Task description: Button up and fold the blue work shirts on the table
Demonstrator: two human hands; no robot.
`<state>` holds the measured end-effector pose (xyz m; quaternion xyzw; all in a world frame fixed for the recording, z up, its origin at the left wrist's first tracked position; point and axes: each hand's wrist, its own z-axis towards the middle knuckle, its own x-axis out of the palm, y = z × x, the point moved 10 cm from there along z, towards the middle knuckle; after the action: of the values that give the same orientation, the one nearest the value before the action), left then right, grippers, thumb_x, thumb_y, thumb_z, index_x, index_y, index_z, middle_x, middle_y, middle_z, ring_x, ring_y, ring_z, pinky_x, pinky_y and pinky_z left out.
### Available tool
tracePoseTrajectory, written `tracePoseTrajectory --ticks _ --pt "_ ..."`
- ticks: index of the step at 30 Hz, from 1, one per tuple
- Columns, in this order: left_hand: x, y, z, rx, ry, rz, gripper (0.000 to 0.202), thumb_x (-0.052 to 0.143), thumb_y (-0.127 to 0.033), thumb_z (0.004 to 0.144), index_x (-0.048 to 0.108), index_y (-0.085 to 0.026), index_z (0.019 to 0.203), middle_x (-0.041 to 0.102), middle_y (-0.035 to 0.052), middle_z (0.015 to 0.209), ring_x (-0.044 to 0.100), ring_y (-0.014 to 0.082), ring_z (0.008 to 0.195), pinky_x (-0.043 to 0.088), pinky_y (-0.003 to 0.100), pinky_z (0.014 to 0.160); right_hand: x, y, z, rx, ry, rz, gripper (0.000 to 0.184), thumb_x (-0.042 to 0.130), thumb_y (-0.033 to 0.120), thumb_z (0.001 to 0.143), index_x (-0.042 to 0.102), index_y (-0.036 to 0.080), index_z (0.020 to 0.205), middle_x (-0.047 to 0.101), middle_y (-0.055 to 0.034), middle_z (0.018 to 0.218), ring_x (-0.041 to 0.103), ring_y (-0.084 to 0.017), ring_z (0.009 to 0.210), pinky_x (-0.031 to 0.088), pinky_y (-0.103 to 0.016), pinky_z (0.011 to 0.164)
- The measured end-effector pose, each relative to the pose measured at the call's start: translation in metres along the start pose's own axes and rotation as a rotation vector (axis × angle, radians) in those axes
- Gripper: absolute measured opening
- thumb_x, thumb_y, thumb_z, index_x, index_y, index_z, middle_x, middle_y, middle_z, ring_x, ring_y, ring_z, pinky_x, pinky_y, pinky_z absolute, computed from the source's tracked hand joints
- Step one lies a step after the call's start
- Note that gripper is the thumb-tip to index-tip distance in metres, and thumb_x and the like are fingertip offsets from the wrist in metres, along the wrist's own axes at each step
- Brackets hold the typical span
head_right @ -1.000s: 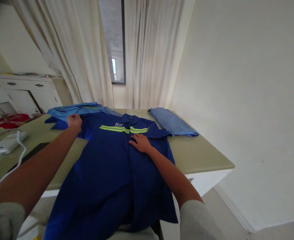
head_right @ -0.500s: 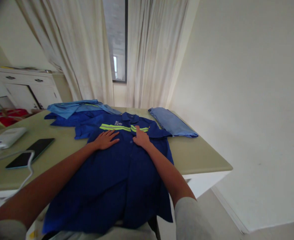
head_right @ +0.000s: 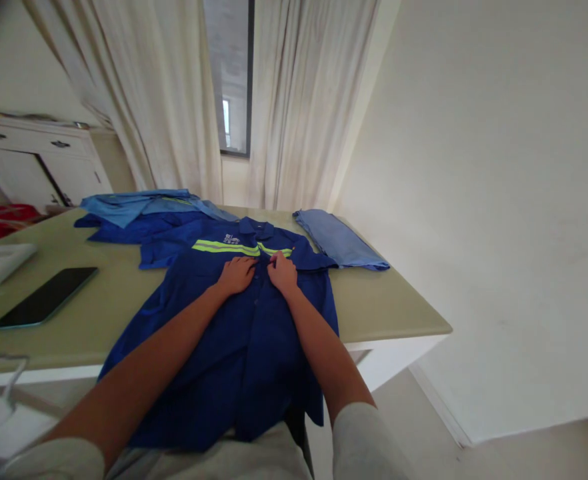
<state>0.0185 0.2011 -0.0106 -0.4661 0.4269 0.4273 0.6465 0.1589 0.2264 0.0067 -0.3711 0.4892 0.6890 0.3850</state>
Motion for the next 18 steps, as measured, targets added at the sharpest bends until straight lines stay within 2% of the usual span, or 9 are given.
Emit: tracePoseTrajectory --ticks 3,6,9,12,15,18 --pt "-0.002 0.003 -0.004 0.016 -0.017 -0.004 0.052 0.028 -0.042 0.105 0.055 -0.025 0.146 0.055 0.0083 0.152 0.047 0.0316 0.136 0.039 0.051 0.111 -0.003 -0.015 0.007 0.022 -0.030 0.146 0.023 0.051 0.021 0.092 0.061 0.022 0.113 0.073 -0.0043 0.111 0.067 -0.020 0.104 0.049 -0.031 0.092" --pt "-0.004 0.002 -0.005 -0.013 -0.013 0.043 0.054 0.027 -0.043 0.105 0.052 -0.024 0.148 0.053 0.0105 0.153 0.047 0.0334 0.134 0.040 0.052 0.109 -0.003 -0.017 0.008 0.029 -0.027 0.198 0.021 0.055 0.029 0.094 0.061 0.022 0.112 0.072 -0.0020 0.099 0.067 -0.018 0.092 0.049 -0.029 0.086" --pt "-0.002 -0.001 -0.006 -0.027 -0.005 0.072 0.054 0.030 -0.038 0.103 0.049 -0.023 0.151 0.052 0.0115 0.153 0.046 0.0330 0.137 0.038 0.051 0.111 -0.002 -0.012 0.006 0.020 -0.031 0.153 0.025 0.062 0.038 0.092 0.061 0.024 0.113 0.072 -0.0015 0.097 0.067 -0.020 0.092 0.049 -0.030 0.084" --pt "0.004 -0.002 -0.009 -0.004 0.029 0.051 0.056 0.027 -0.038 0.103 0.044 -0.024 0.155 0.045 0.0089 0.161 0.038 0.0304 0.147 0.030 0.051 0.120 -0.001 -0.010 0.001 0.048 -0.009 0.052 0.027 0.061 0.038 0.092 0.060 0.026 0.117 0.072 -0.0037 0.102 0.068 -0.023 0.099 0.050 -0.033 0.086" --pt "0.007 -0.004 -0.014 0.012 0.089 0.053 0.057 0.027 -0.038 0.103 0.041 -0.022 0.156 0.039 0.0093 0.166 0.033 0.0295 0.152 0.024 0.053 0.124 0.001 -0.001 -0.004 0.052 0.089 -0.081 0.029 0.060 0.036 0.091 0.062 0.024 0.118 0.072 -0.0088 0.109 0.069 -0.028 0.105 0.052 -0.038 0.087" --pt "0.000 -0.014 -0.017 0.019 0.112 0.100 0.052 0.038 -0.035 0.099 0.053 -0.018 0.145 0.052 0.0152 0.154 0.049 0.0336 0.139 0.039 0.055 0.114 0.007 0.015 -0.009 0.033 0.241 -0.188 0.031 0.064 0.039 0.088 0.065 0.020 0.113 0.071 -0.0153 0.116 0.069 -0.034 0.110 0.054 -0.042 0.088"
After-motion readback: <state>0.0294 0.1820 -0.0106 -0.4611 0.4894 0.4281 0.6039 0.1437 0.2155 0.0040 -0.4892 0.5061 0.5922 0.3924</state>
